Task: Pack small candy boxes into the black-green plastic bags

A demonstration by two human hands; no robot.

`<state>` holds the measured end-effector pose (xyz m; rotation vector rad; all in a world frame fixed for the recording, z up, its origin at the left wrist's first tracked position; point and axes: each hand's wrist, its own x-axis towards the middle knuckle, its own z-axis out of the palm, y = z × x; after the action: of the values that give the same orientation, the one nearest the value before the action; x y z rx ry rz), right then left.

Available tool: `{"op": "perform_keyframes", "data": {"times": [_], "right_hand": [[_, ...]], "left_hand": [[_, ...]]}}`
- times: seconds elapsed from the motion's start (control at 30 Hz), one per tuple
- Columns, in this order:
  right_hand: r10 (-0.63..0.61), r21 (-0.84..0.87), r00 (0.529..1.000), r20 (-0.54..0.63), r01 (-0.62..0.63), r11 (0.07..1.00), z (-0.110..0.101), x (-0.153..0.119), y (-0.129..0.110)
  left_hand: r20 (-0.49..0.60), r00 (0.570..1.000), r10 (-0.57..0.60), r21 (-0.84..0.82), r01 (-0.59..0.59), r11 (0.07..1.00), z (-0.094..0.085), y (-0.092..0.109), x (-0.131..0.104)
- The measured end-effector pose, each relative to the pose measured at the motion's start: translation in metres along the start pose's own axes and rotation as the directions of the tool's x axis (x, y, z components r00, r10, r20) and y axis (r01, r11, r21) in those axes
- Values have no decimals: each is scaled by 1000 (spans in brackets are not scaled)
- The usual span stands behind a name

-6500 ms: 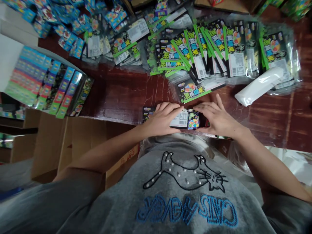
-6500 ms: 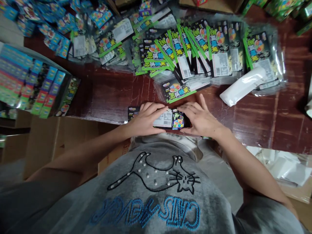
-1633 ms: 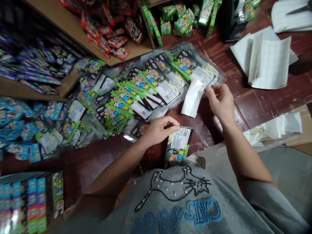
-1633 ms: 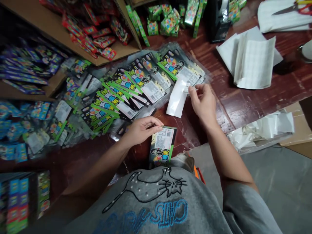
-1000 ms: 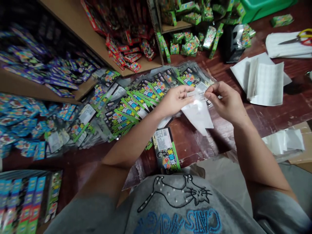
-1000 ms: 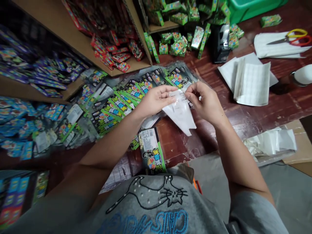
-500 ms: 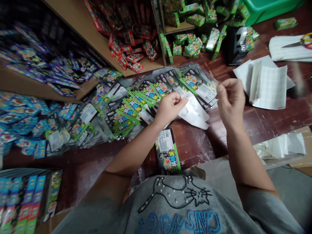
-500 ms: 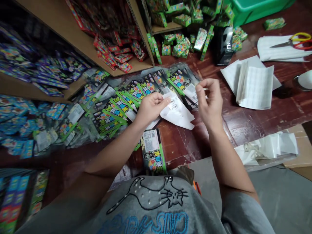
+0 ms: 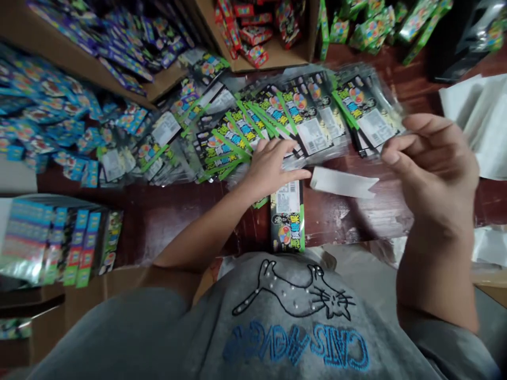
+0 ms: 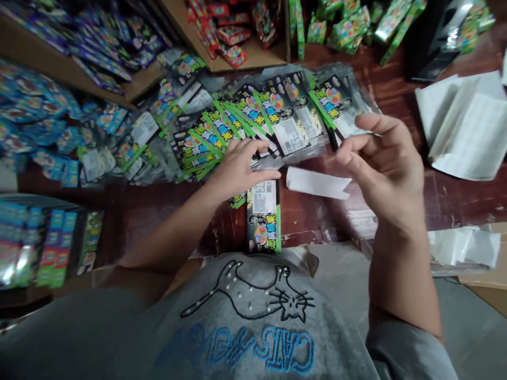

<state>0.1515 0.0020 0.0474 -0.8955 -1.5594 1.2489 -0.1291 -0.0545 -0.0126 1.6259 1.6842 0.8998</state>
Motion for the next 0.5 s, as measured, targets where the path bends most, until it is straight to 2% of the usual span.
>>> {"op": "perform_keyframes", "data": {"times": [0.07, 0.13, 0.27, 0.37, 0.43, 0.5], "right_hand": [[68, 13, 992, 108, -70, 997, 4, -6, -5], [116, 36, 969, 220, -127, 991, 15, -9, -7], [188, 8, 890, 415, -210, 978, 46, -10, -8], [190, -99, 798, 572, -162, 982, 65, -11, -5], [202, -189, 724, 660, -100, 977, 73, -13, -1], [226, -264, 678, 699, -48, 963, 81, -15, 1]], "left_hand": [[52, 998, -24, 72, 20, 997, -15, -10, -25], [146, 989, -23, 79, 11, 997, -23, -15, -45], [291, 955, 60, -21, -56, 998, -31, -9, -66], [310, 947, 86, -190, -27, 981, -36, -1, -74], [294, 955, 31, -282, 56, 958, -37, 3, -79], [285, 958, -39, -347, 141, 927, -37, 6, -84]]}}
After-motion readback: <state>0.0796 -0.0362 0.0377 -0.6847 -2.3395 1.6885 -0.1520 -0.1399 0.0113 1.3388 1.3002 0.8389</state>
